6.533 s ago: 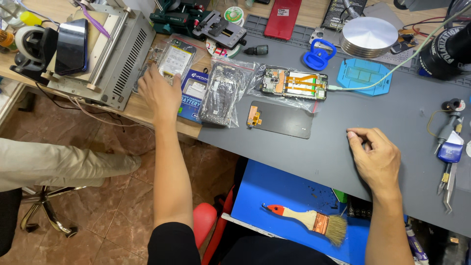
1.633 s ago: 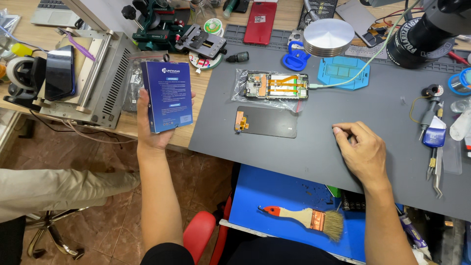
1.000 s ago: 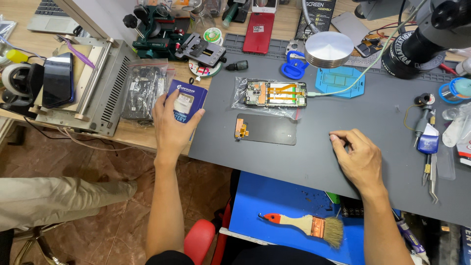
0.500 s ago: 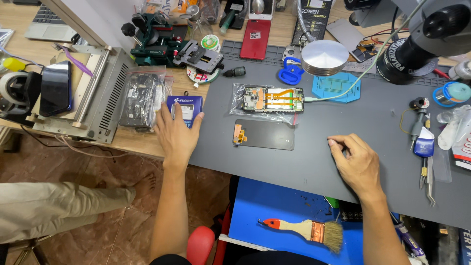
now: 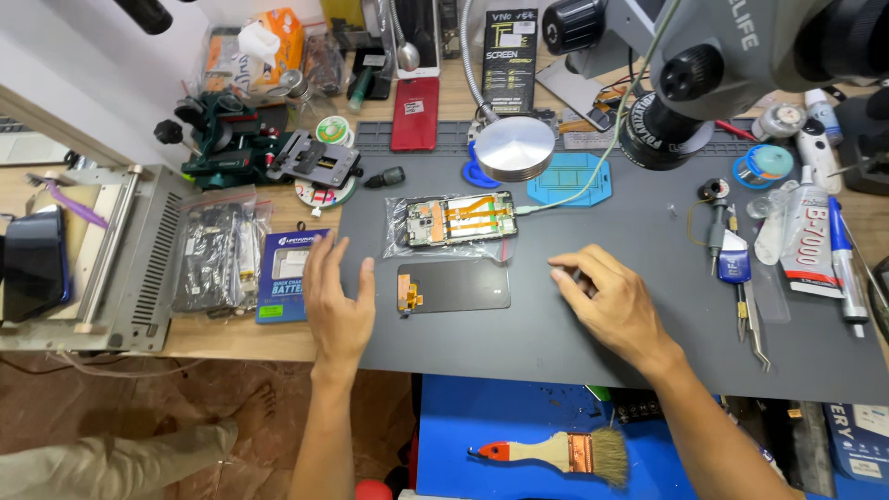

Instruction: The person assembles a smartphone by securing internal components with a screwdriver, attaching the back cover, and inspecting the device. They then place the assembled phone on a nearby surface and handle a new battery package.

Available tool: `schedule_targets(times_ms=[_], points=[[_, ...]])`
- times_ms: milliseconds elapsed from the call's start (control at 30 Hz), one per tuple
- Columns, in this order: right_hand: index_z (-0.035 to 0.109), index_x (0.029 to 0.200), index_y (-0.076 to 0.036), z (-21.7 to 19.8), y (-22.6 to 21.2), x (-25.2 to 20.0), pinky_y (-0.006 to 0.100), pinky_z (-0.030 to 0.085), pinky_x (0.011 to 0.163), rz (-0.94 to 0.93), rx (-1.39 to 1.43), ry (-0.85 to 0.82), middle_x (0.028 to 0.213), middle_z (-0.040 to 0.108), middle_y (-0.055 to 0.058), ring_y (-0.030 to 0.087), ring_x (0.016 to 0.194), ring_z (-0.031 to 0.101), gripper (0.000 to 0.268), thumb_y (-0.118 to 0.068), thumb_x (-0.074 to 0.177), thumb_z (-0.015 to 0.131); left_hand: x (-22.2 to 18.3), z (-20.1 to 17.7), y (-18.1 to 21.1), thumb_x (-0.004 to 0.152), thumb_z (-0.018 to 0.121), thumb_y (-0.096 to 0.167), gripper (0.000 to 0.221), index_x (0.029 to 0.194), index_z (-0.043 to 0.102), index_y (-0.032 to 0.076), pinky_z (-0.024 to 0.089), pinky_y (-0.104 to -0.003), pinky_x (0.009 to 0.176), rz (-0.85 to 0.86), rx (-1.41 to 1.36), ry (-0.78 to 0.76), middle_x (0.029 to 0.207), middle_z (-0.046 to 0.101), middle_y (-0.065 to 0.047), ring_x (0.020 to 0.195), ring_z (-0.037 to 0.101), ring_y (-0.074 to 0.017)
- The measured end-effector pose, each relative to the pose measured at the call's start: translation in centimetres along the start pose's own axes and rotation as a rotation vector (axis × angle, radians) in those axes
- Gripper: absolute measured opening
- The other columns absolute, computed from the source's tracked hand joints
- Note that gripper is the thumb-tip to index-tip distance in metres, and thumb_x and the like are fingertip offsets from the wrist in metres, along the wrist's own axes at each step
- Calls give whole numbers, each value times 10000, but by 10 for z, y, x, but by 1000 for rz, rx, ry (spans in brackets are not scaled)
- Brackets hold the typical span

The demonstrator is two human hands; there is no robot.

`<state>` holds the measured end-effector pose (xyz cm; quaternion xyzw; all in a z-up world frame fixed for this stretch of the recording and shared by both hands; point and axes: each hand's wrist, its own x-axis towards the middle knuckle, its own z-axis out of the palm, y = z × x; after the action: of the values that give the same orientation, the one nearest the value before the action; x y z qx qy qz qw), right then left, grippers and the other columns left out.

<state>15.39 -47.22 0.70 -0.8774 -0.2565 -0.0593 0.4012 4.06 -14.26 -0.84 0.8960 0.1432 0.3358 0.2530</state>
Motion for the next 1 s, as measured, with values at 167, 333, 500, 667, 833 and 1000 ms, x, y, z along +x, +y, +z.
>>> schedule_targets(times_ms=[167,333,500,667,833,1000], points=[[749,1147,-92,3,-21,69,410,619,782,-155,97,-2,1084,732,120,310,899,743,191,-90,957,724,-10,23,-17,1034,695,238,369,1316,657,4,341,-550,1232,92,17,16,1415,603,-187,1459,488,-400],[688,1167,30,35,0,92,456,639,850,-178,168,26,1169,674,213,372,977,747,229,-39,951,726,-11,26,-23,1046,672,187,298,1294,670,23,396,-530,1212,58,-9,68,1354,638,-145,1420,543,-373],[734,1187,-54,20,-11,72,401,634,787,-100,192,-103,1087,719,155,321,904,763,229,-90,962,715,-13,27,-19,1058,650,177,261,1266,683,24,391,-540,1207,90,18,50,1312,661,-157,1375,578,-372],[790,1125,-121,-10,-10,35,367,599,692,119,145,-214,936,778,123,248,767,752,185,-177,975,698,-14,28,-20,1060,648,169,254,1263,681,20,409,-536,1193,86,11,36,1283,668,-154,1344,601,-369],[804,1110,-126,-16,15,0,340,562,652,330,141,-224,874,804,111,207,707,717,188,-172,960,699,-13,23,-10,1058,657,134,241,1252,687,-4,451,-545,1143,101,-8,13,1250,675,-181,1301,624,-394],[807,1069,-149,-8,34,-21,323,553,604,197,185,-39,824,776,78,200,659,683,138,-148,957,726,-17,27,-18,1041,691,57,206,1235,707,-13,482,-529,1104,134,-29,61,1222,693,-174,1258,652,-394]])
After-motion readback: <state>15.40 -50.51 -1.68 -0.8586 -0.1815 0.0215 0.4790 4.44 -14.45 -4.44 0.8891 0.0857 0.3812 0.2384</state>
